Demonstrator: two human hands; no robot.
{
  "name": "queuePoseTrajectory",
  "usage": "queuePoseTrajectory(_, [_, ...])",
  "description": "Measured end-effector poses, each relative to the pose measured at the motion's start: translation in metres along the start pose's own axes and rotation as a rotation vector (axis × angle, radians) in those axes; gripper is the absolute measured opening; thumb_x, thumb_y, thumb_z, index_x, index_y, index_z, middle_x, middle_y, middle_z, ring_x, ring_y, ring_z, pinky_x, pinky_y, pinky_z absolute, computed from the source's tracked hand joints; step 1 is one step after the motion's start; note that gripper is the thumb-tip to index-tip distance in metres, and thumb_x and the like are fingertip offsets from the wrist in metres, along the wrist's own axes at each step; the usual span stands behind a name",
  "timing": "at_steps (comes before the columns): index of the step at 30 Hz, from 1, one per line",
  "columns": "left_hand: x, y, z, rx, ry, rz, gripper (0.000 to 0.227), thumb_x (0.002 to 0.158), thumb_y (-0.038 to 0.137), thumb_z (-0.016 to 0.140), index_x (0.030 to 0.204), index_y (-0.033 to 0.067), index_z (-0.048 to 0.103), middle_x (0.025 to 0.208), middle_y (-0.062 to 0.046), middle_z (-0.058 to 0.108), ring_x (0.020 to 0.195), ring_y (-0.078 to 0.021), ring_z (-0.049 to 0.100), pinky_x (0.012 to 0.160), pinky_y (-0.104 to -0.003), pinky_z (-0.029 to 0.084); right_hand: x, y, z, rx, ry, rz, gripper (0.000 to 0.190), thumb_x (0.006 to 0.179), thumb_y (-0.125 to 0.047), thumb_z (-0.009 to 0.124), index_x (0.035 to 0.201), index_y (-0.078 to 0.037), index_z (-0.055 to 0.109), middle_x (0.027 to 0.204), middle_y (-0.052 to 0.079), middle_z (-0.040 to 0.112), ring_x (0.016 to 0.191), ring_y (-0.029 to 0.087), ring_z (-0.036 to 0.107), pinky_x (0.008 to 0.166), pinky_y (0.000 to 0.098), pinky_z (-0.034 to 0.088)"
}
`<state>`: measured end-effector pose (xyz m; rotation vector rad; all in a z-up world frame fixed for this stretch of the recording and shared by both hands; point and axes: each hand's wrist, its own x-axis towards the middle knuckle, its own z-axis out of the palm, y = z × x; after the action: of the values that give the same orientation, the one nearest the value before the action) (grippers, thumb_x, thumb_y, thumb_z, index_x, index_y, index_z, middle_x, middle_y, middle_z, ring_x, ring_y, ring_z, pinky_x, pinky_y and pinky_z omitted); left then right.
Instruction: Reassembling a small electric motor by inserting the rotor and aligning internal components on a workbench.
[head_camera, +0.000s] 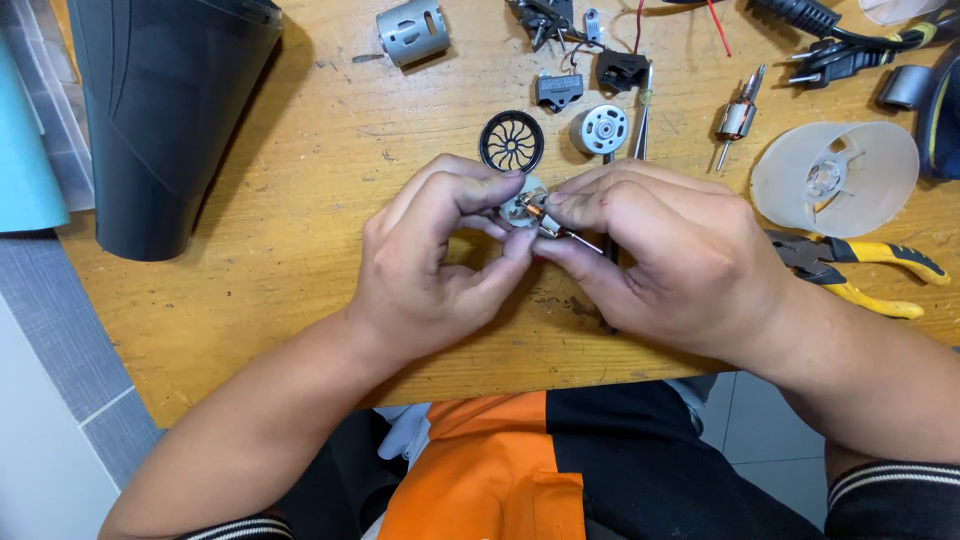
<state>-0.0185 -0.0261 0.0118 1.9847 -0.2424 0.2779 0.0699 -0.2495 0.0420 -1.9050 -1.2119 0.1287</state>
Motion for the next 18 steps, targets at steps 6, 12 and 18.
queuePoseTrajectory(6, [-0.0019,0.002,0.002,-0.067,0.026,-0.088,0.034,0.104,0.001,0.092,0.129,-0.0078,0.071,0.118,-0.02,0.074,0.088,-0.0189,0.084,0.083,-0.028,0.075,-0.0033,-0.0076,-0.0008,-0.047,0.02,0.02,0.023,0.108,0.0,0.086,0.11,0.015,0.069,0.11,0.031,0.081,0.1,0.044,0.084,0.1,0.0527,0.072])
queuePoseTrajectory(12, [-0.0022,0.0034,0.0012,-0.111,0.026,-0.132,0.035,0.102,0.0,0.092,0.13,-0.0066,0.071,0.119,-0.019,0.074,0.089,-0.0176,0.083,0.085,-0.026,0.076,-0.004,-0.008,-0.0021,-0.033,-0.001,0.041,0.022,0.11,-0.001,0.083,0.114,0.015,0.069,0.111,0.029,0.08,0.099,0.044,0.082,0.099,0.0517,0.07])
queuePoseTrajectory(18, [-0.0002,0.0032,-0.0051,-0.182,-0.033,-0.152,0.04,0.105,-0.001,0.09,0.14,-0.0032,0.071,0.121,-0.016,0.078,0.095,-0.0165,0.082,0.09,-0.026,0.076,-0.008,-0.0037,-0.0063,-0.07,-0.034,0.092,0.025,0.114,-0.009,0.076,0.12,0.015,0.07,0.116,0.028,0.081,0.104,0.044,0.081,0.096,0.0487,0.066])
